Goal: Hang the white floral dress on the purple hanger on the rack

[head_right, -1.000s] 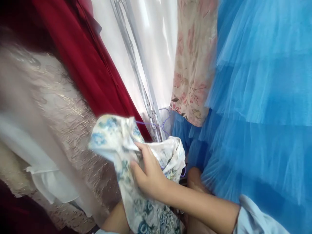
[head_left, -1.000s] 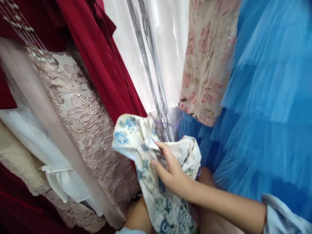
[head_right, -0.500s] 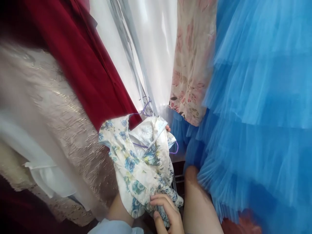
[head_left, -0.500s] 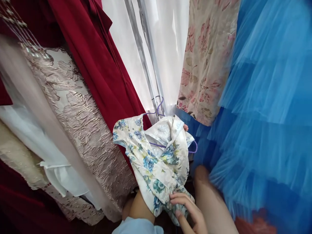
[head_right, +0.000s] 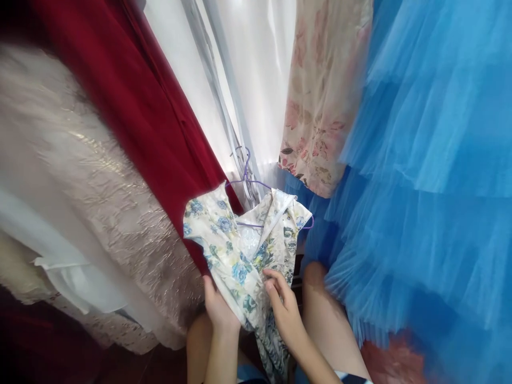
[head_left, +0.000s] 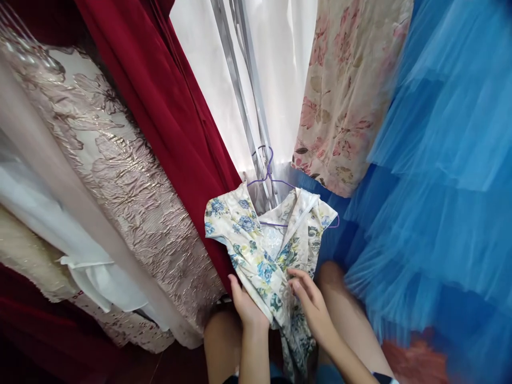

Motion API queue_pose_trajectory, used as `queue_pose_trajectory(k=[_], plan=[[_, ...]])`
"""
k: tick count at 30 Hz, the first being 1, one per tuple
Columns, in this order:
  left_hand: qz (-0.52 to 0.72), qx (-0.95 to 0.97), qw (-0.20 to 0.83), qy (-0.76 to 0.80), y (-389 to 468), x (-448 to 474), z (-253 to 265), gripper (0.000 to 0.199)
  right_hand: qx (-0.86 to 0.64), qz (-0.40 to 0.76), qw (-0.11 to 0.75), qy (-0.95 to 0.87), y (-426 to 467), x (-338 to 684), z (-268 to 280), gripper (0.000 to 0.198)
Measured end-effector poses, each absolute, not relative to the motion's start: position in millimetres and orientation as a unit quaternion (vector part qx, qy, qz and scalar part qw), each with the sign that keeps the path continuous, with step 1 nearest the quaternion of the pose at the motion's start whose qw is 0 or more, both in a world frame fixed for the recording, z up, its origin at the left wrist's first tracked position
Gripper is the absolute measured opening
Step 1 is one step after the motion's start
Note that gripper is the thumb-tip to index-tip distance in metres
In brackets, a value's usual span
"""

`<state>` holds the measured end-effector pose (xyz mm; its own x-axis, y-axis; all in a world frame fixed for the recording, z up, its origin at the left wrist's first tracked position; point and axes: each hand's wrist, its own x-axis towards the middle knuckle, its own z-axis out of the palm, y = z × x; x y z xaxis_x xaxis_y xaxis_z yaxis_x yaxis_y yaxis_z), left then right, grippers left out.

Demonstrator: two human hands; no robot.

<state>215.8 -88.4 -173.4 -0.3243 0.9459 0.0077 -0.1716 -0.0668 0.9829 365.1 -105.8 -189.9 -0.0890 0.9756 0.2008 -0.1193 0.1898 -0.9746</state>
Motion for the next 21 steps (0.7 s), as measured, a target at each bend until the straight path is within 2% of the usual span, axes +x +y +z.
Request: queue_pose_trajectory(k=[1,5,6,11,16,21], plan=[[0.653,0.341,0.445,0.509,-94.6,214.0,-175.1,0.074,-0.388,0.5,0.537,-0.558,-106.3,363.3,-186.4,0.031],[0.674,0.298,0.443,0.51,-113.8,213.9,-181.6,0.074,-0.318,0.535,0.432,-0.653,-119.7,355.4,-185.7,0.026],[0.665,0.301,0.444,0.519,-116.2,216.1,-184.1,0.075,-0.318,0.537,0.43,-0.653,-121.6,354.6,-188.1,0.024],[0.657,0.28,0.462,0.525,-119.7,231.6,-199.6,0.063,-0.419,0.478,0.542,-0.55,-104.1,365.1,-191.7,0.024],[0.631,0.346,0.44,0.537,-121.3,237.2,-206.3,0.051,-0.424,0.426,0.504,-0.62,-81.4,377.0,-170.8,0.026],[0.621,0.377,0.349,0.592,-123.5,233.5,-212.6,0.059,-0.428,0.357,0.466,-0.687,-80.4,380.6,-157.8,0.026]])
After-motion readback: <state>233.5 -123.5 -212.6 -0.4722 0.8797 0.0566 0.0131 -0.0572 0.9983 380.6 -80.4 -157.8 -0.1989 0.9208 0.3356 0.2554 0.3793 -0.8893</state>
